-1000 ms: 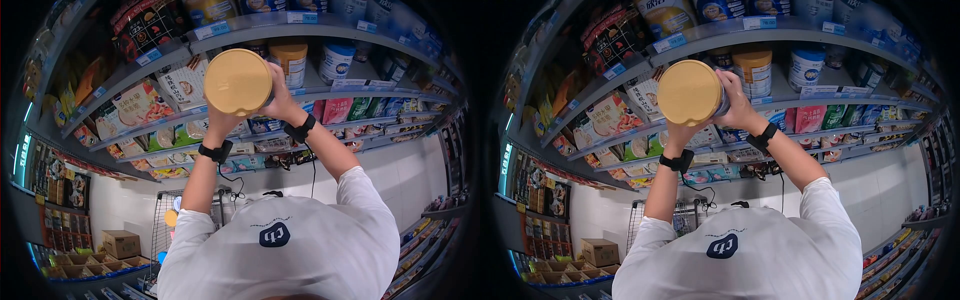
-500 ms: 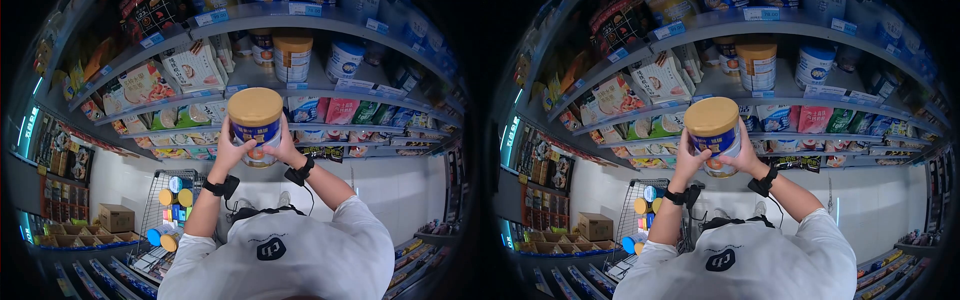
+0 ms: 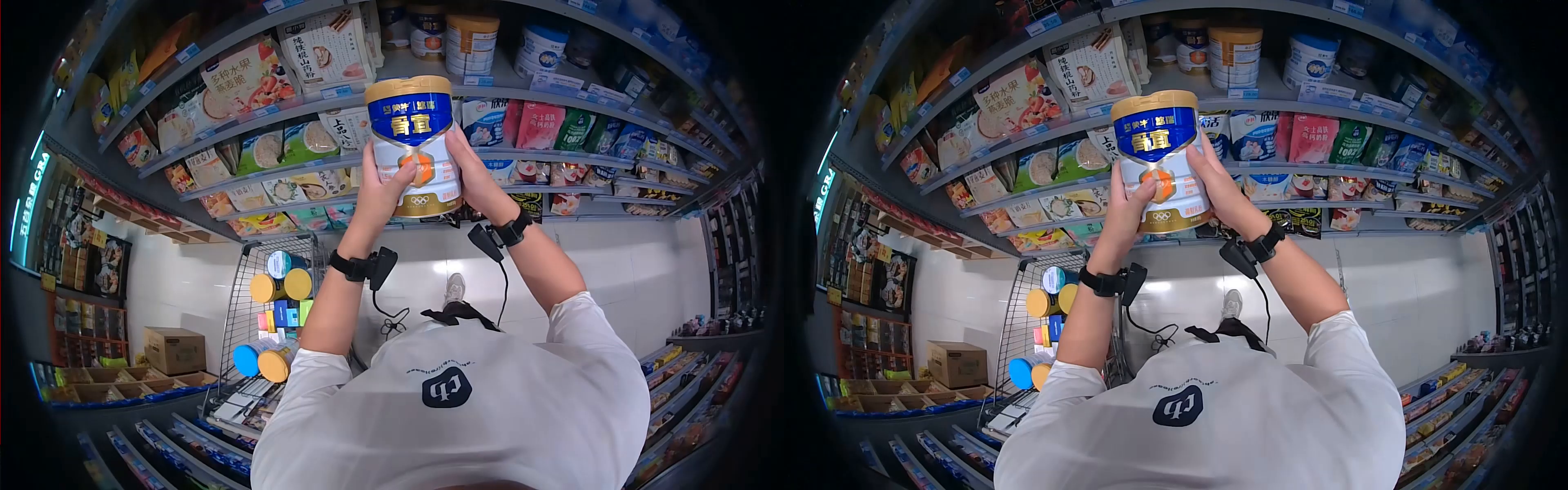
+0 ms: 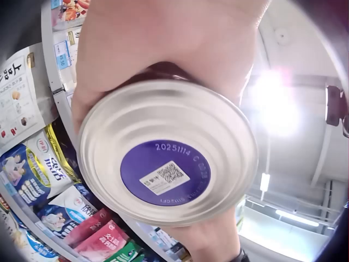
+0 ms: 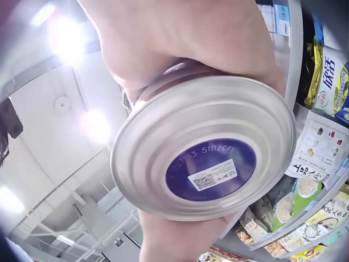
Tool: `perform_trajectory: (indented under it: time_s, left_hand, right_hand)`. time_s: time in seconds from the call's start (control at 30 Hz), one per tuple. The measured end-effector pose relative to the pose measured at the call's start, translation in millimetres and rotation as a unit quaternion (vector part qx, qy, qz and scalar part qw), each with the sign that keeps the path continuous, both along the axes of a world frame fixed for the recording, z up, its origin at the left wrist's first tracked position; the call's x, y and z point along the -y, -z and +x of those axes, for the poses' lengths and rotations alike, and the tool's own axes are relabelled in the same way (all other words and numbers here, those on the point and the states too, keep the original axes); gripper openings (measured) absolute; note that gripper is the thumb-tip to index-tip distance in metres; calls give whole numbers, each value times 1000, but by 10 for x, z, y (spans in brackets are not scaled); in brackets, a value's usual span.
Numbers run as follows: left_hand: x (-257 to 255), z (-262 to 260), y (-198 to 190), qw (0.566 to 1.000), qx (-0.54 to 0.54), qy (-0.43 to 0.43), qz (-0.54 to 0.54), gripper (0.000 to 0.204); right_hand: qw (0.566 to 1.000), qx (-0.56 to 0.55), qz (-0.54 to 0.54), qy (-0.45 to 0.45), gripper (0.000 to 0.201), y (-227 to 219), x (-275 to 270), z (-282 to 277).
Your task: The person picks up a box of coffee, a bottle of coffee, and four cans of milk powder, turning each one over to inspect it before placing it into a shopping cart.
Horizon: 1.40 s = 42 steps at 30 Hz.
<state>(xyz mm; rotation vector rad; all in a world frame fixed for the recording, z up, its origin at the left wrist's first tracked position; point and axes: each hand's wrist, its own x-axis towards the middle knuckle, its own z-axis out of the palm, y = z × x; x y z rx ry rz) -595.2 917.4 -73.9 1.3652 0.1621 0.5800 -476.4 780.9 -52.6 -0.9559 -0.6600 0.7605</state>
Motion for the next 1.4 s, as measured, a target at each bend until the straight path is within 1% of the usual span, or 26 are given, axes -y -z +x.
perform_trajectory:
  time_s: [0.13,0.27,0.37,0.47,0.5,0.53,0.6,0.67,0.7,0.73,0.77,0.8,0.83,0.9,0.93,0.97,1.03,1.07,1.1,1.17,1.2,1.23,1.3,1.33,1.37,1.4]
  left_hand:
    - [68,-344,-21,999,2,22,-27,92]
    - [98,-470,4,999,2,11,-34,91]
    - [116,-519,-60,999,3,18,-41,90]
    - [71,-585,-80,1000,3,2,-5,85]
    - [75,-640,-135,997,7,33,-76,71]
    - [83,-666,-172,987,12,66,-148,58]
    - [65,-650,-115,979,17,104,-173,58]
    - [7,-637,-102,969,23,145,-198,58]
    - [-23,-677,-205,998,-43,44,0,63]
    - [-45,-720,-320,973,-104,-61,197,68]
    - [-44,-747,-417,895,-159,-166,383,73]
    - [-50,-723,-500,946,-147,-68,279,84]
    - [5,-691,-455,947,-147,-71,278,84]
    - [145,-567,-321,974,-101,-62,191,95]
    - [159,-552,-309,966,-112,-89,217,99]
    - [177,-547,-293,965,-109,-91,220,99]
    - [197,-522,-236,964,-81,-125,222,79]
    - [181,-512,-204,980,-40,-102,168,74]
    - [159,-521,-183,980,-42,-102,165,74]
    - [91,-555,-157,998,22,1,-51,73]
    - [53,-583,-116,987,18,72,-144,66]
    - [49,-583,-77,987,18,69,-143,66]
    - [91,-591,-22,963,20,126,-239,67]
    - [152,-604,-60,974,2,76,-214,70]
    - [33,-565,56,974,1,76,-214,70]
    - [-197,-499,263,997,-25,-27,64,70]
  right_hand:
    - [1000,5,-28,11,67,99,53,-321]
    - [997,-29,-61,21,66,-8,109,-550]
    - [998,-26,-55,26,64,2,113,-581]
    - [998,-67,-2,-10,64,264,136,-443]
    - [998,-66,4,-11,64,221,143,-478]
    - [993,-101,7,-64,65,186,190,-529]
    - [978,-146,39,-140,68,92,257,-619]
    - [978,-152,57,-134,67,5,276,-622]
    - [976,-158,72,-132,66,-16,280,-618]
    - [976,-156,74,-130,66,-19,279,-602]
    - [987,-123,56,-88,64,-18,275,-577]
    - [994,-89,38,-47,64,-53,259,-575]
    - [994,-87,37,-50,64,-90,251,-593]
    - [995,75,-47,49,65,-202,203,-641]
    - [986,132,-58,88,74,-172,163,-638]
    - [985,134,-54,88,74,-165,149,-673]
    - [941,270,-80,189,78,-134,154,-731]
    - [943,273,-39,185,77,-20,133,-646]
    - [943,272,-42,184,77,-17,179,-598]
    - [974,195,-20,116,78,-48,273,-534]
    - [995,61,-30,75,76,-141,314,-634]
    - [995,61,-28,72,76,-142,325,-627]
    - [987,-102,-25,-123,73,-146,371,-605]
    - [987,-100,-12,-128,68,-176,384,-604]
    - [987,-101,-12,-127,68,-195,401,-600]
    - [992,-73,-11,-99,68,-208,415,-593]
